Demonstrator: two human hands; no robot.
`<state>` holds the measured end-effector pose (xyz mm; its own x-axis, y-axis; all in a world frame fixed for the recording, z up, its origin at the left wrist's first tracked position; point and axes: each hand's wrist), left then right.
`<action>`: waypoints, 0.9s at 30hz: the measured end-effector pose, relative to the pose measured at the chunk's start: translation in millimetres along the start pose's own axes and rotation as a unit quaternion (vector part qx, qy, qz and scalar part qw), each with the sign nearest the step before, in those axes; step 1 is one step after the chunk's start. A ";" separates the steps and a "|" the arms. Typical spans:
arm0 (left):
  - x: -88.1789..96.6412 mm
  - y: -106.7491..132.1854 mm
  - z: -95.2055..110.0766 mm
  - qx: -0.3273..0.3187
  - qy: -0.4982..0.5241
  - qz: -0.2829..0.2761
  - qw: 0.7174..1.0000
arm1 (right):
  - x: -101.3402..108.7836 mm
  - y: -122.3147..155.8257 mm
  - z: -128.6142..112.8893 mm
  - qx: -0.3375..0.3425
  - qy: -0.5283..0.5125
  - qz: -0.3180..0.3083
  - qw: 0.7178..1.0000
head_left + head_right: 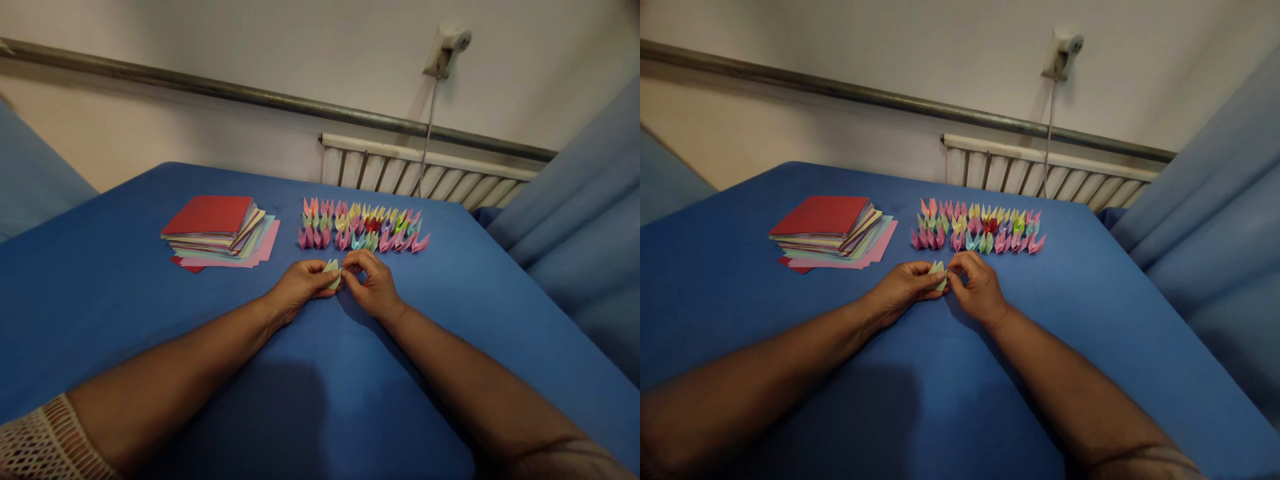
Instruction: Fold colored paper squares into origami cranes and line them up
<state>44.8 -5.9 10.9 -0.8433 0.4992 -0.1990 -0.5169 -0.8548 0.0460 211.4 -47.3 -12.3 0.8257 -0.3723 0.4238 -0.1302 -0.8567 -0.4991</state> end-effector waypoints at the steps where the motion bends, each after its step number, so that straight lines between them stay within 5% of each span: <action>1: -0.1 0.2 -0.2 -0.003 0.001 0.000 1.000 | 0.3 0.3 -0.7 0.006 0.014 0.002 1.000; 27: 0.6 -0.2 -2.4 -0.008 0.012 0.007 1.000 | 6.8 3.9 -5.7 0.089 0.201 0.000 0.976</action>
<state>44.7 -5.8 8.4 -0.8464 0.4841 -0.2220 -0.5027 -0.8639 0.0329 213.4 -55.3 -7.0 0.5396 -0.5126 0.6679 -0.0029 -0.7944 -0.6074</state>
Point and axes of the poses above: each hand's wrist, its own y-axis away from the middle knuckle, its own x-axis out of the back of the hand, z = x × y, and after that the axes turned 15 degrees about -x, right-handed
